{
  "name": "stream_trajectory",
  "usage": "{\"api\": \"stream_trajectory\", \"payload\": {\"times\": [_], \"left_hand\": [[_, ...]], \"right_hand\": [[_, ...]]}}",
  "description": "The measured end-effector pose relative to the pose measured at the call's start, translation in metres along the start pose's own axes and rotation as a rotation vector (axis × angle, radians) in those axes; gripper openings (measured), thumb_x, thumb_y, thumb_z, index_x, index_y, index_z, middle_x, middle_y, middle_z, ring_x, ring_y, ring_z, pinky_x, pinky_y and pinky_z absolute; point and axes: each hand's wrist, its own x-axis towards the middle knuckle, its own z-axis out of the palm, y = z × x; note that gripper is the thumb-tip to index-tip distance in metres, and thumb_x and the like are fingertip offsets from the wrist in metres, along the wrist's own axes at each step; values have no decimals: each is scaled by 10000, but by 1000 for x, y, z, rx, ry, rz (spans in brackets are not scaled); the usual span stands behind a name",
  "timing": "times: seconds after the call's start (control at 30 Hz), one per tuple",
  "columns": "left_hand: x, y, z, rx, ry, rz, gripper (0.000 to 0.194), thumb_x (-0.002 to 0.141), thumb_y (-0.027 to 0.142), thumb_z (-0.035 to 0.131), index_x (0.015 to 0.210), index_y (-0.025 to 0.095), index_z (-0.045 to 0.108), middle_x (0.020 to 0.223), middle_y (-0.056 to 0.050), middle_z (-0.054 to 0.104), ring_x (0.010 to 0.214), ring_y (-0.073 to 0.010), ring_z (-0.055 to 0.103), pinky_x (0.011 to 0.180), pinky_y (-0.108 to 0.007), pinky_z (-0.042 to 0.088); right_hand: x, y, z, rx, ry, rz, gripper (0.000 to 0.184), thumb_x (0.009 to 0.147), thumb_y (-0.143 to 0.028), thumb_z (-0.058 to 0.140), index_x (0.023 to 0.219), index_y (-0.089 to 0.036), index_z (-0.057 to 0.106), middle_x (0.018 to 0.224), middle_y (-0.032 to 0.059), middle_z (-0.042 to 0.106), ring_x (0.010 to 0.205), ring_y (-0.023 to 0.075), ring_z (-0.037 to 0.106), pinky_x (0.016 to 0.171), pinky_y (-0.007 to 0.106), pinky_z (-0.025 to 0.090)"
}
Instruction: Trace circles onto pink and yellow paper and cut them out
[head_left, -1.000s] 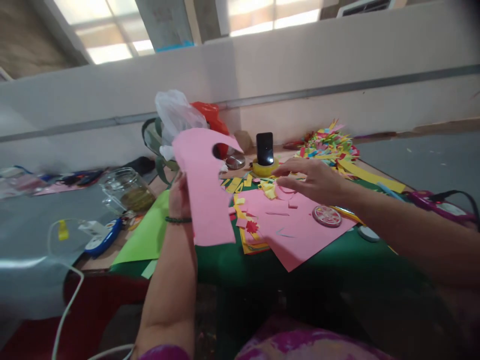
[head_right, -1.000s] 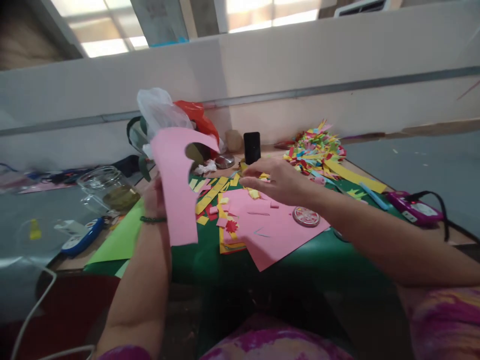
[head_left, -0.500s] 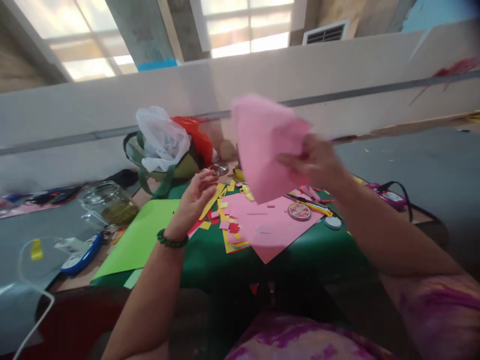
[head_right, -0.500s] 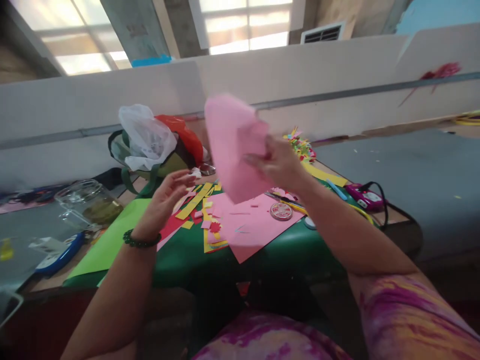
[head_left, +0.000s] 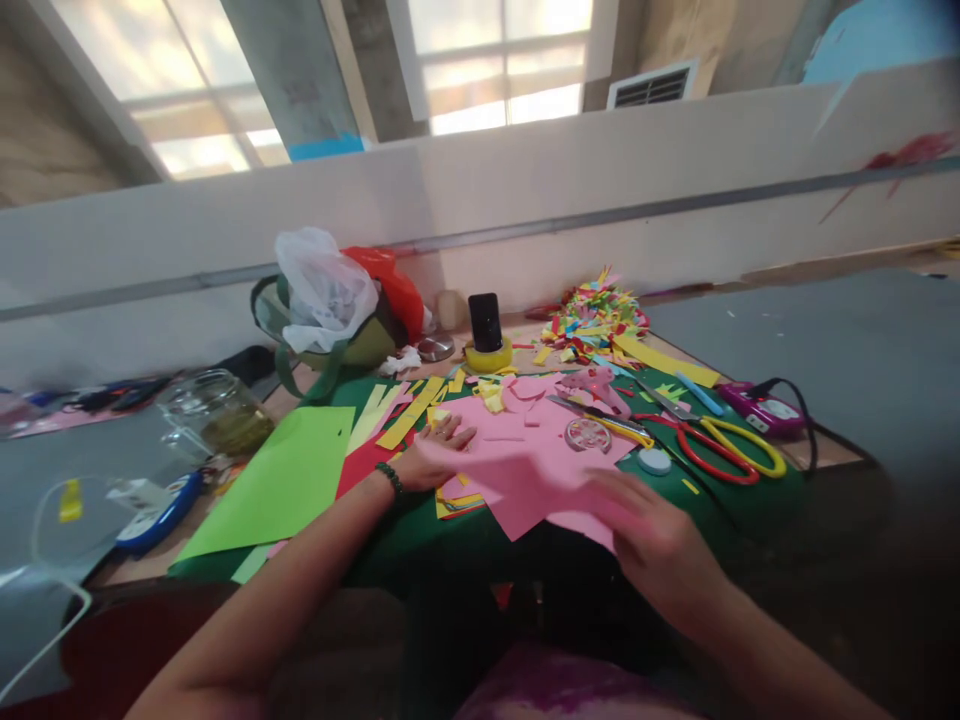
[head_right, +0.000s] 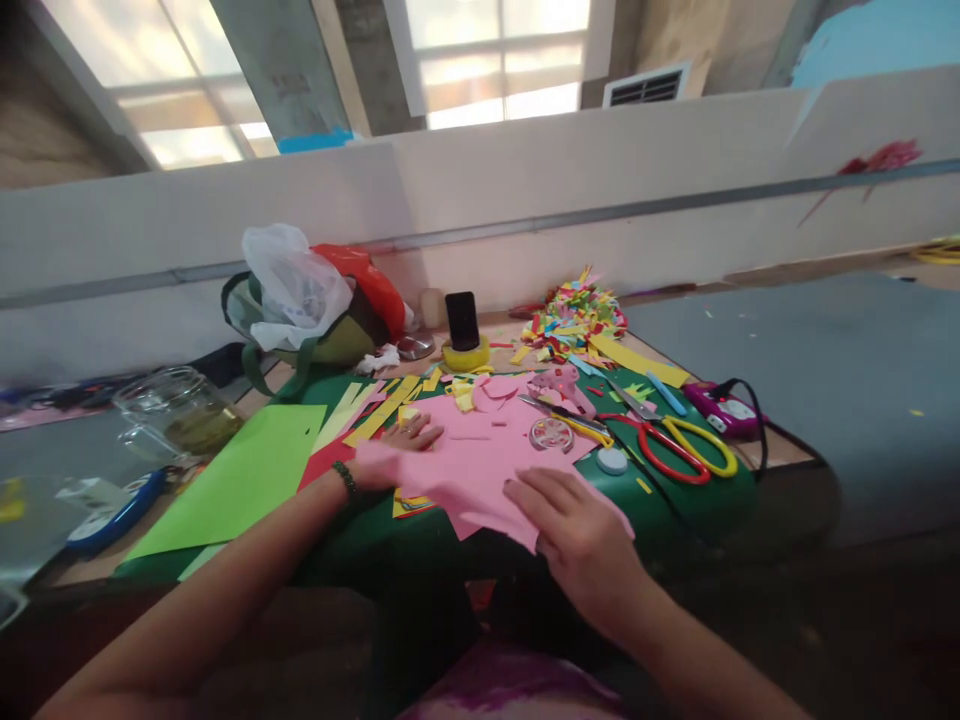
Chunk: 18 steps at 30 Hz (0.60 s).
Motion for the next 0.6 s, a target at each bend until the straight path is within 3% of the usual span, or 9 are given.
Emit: {"api": "stream_trajectory", "payload": {"times": [0.17,0.4,0.5,0.6], "left_hand": [[21,-5,-6,49,-7,-54,513,953,450,384,1400,206,451,1514,-183,371,1414,-315,301,1090,-519,288],[51,-8,-35,66,136,-183,455,910,368,495,1331,200,521,1470,-165,437,1345,-332,396,1083,-534,304],[49,-2,-58,47,191,-227,423,922,311,455,1271,101,568,1398,-221,494,1285,-349,459,1056,-524,350],[25,18,-75,12,207,-208,394,934,312,428,1219,111,610,1334,-188,562,1243,-316,507,1062,-481,371]], "right_hand": [[-3,-2,36,-54,-109,-83,566,781,43,380,1191,-211,676,1210,90,689,1141,257,627,950,422,557],[14,-18,46,-102,-238,-42,465,816,41,446,1173,-168,658,1168,126,690,1090,267,634,903,406,561],[27,-34,48,-136,-309,-1,425,818,23,485,1184,-133,633,1162,153,673,1045,287,632,822,403,574],[40,-46,52,-141,-394,22,356,836,-21,514,1159,-115,628,1115,159,672,990,310,628,742,420,582]]}}
